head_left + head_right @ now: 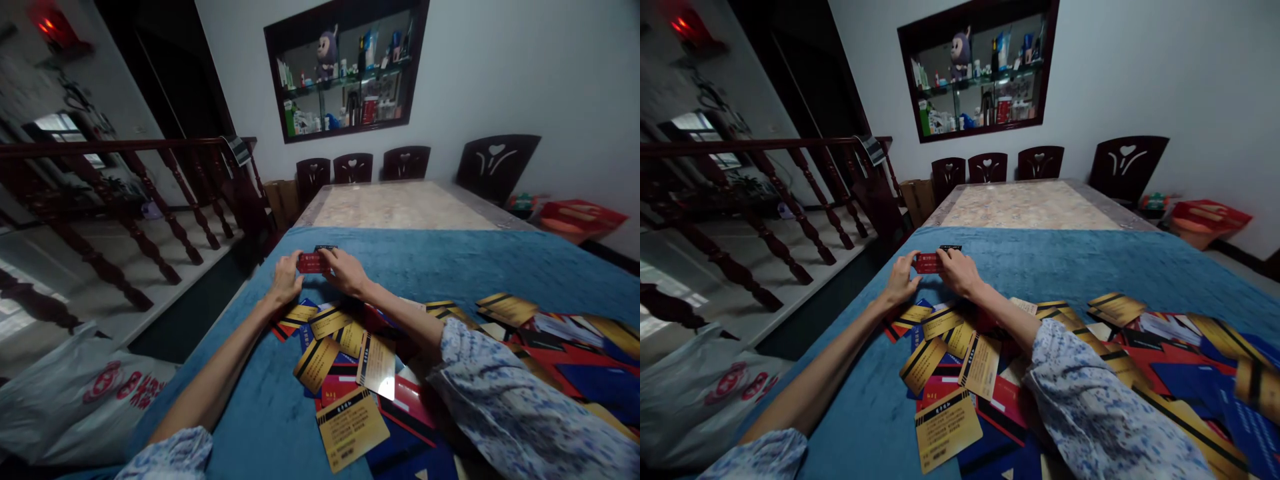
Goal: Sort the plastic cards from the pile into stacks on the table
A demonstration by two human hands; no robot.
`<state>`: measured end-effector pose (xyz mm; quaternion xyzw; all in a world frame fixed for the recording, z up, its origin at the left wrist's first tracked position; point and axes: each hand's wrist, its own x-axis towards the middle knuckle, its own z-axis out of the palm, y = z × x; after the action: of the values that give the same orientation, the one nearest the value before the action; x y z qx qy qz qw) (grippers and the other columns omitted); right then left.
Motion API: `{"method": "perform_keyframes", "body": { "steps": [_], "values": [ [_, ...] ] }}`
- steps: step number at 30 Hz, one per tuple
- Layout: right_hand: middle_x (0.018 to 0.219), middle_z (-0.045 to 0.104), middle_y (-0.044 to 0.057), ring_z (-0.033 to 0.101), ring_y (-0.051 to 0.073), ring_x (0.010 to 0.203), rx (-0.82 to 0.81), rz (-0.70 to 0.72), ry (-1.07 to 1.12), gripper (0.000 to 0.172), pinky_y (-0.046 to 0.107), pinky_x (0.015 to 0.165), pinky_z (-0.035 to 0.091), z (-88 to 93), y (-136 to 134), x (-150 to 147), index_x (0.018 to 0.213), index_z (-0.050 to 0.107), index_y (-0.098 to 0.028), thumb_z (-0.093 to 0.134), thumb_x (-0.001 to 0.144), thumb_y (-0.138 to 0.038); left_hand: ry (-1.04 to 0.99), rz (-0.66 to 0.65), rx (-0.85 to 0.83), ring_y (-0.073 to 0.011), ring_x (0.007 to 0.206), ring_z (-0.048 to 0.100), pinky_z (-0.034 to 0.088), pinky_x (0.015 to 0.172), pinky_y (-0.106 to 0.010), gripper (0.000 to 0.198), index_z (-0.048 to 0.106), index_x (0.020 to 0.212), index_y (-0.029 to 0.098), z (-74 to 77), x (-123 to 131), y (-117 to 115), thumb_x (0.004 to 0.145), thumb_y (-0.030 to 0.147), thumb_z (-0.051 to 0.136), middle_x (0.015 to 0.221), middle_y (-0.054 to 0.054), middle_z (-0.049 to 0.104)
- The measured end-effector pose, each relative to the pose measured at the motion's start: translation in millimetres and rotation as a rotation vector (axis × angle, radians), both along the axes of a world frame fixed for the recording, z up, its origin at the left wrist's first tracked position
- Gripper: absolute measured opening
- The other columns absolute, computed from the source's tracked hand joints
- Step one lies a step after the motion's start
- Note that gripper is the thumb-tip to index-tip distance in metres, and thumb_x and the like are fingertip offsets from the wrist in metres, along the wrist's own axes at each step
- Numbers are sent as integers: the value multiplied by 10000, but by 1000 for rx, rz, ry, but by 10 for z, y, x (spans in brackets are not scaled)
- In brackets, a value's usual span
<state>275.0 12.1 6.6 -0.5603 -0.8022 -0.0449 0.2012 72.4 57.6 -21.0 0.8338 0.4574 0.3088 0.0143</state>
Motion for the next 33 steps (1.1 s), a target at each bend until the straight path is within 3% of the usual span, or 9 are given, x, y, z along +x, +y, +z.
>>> {"method": "perform_keyframes", "body": {
  "steps": [11,17,25,33],
  "values": [
    [1216,674,159,638,252,1064,-21,23,142,534,326,858,472,-131,138,563,1363,487,-138,621,851,-209,36,-130,-54,-287,1120,527,426,997,-456,580,537,1316,181,109,502,221,753,144,668,1168,-112,620],
    [1133,700,162,657,244,1010,-83,-50,155,575,307,831,468,-142,217,790,1386,465,-98,625,840,-182,85,-150,-118,-296,1113,531,425,982,-459,561,566,1286,183,157,721,398,737,154,680,1137,-100,643],
    [1263,582,185,538,301,1143,-65,-144,59,511,367,883,466,-182,399,1021,1314,566,-126,673,831,-252,156,-192,-153,-301,1120,516,411,964,-452,511,616,1229,188,161,945,630,723,149,681,1140,-98,669],
    [1283,566,167,509,294,1124,-112,-173,21,436,364,891,450,-231,547,1123,1262,627,-146,648,848,-282,213,-167,-198,-336,1208,441,419,941,-469,504,650,1200,215,82,1133,861,702,182,718,1250,-106,592]
  ]
}}
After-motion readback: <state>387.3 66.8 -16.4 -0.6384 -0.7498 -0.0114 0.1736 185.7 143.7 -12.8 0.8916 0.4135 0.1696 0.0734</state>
